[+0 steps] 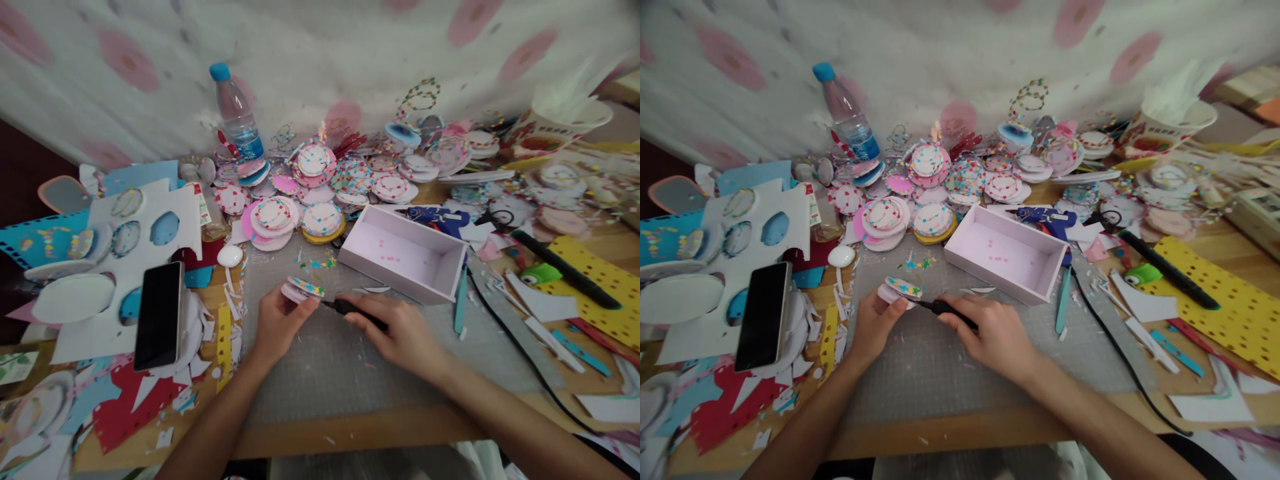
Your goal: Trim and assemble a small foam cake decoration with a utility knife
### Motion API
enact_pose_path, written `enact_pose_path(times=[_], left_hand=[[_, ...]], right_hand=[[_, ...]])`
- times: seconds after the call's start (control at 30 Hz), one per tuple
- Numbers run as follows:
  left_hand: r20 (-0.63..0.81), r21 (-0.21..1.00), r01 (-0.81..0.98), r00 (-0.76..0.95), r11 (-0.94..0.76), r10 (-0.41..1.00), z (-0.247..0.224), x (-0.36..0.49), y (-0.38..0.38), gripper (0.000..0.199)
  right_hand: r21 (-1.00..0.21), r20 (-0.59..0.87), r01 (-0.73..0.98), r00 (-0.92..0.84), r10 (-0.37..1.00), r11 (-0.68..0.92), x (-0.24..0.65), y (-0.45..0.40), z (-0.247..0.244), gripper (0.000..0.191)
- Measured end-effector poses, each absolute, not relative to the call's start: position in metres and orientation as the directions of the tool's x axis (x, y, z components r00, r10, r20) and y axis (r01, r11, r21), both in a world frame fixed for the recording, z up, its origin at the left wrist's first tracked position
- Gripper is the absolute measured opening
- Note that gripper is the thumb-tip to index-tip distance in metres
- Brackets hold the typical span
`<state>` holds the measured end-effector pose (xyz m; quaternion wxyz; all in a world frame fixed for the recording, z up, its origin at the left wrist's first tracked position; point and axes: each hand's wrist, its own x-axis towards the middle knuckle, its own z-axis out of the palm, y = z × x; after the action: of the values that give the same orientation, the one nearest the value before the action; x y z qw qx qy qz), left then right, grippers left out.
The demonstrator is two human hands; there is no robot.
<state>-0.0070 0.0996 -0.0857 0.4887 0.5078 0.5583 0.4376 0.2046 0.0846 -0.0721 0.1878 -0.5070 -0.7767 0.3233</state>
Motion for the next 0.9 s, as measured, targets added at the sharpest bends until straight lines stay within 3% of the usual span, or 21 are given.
enact_pose_path(times=[0.27,0.5,0.63,0.77,0.9], left_hand=[[-0.169,0.983,0.075,0.040,0.166,0.985,-0.108,-0.017,0.100,0.056],[-0.073,0.992,0.110,0.028,0.069,0.997,-0.089,-0.010,0.101,0.040],[0.030,0.953,0.300,0.018,-0.034,0.999,-0.087,-0.011,0.099,0.037],[0.209,0.798,0.574,0.020,-0.183,0.978,-0.088,-0.014,0.098,0.047],[0.379,0.660,0.683,0.058,-0.314,0.923,-0.086,-0.013,0.100,0.059]], right_hand=[[-0.749,0.019,0.587,-0.443,0.896,0.306,0.204,0.082,-0.066,0.034],[-0.710,0.004,0.635,-0.428,0.904,0.304,0.206,0.084,-0.067,0.036],[-0.680,-0.002,0.667,-0.417,0.909,0.305,0.205,0.084,-0.070,0.036],[-0.637,0.005,0.706,-0.398,0.917,0.310,0.203,0.083,-0.073,0.036],[-0.608,0.028,0.724,-0.389,0.921,0.325,0.201,0.082,-0.074,0.036]])
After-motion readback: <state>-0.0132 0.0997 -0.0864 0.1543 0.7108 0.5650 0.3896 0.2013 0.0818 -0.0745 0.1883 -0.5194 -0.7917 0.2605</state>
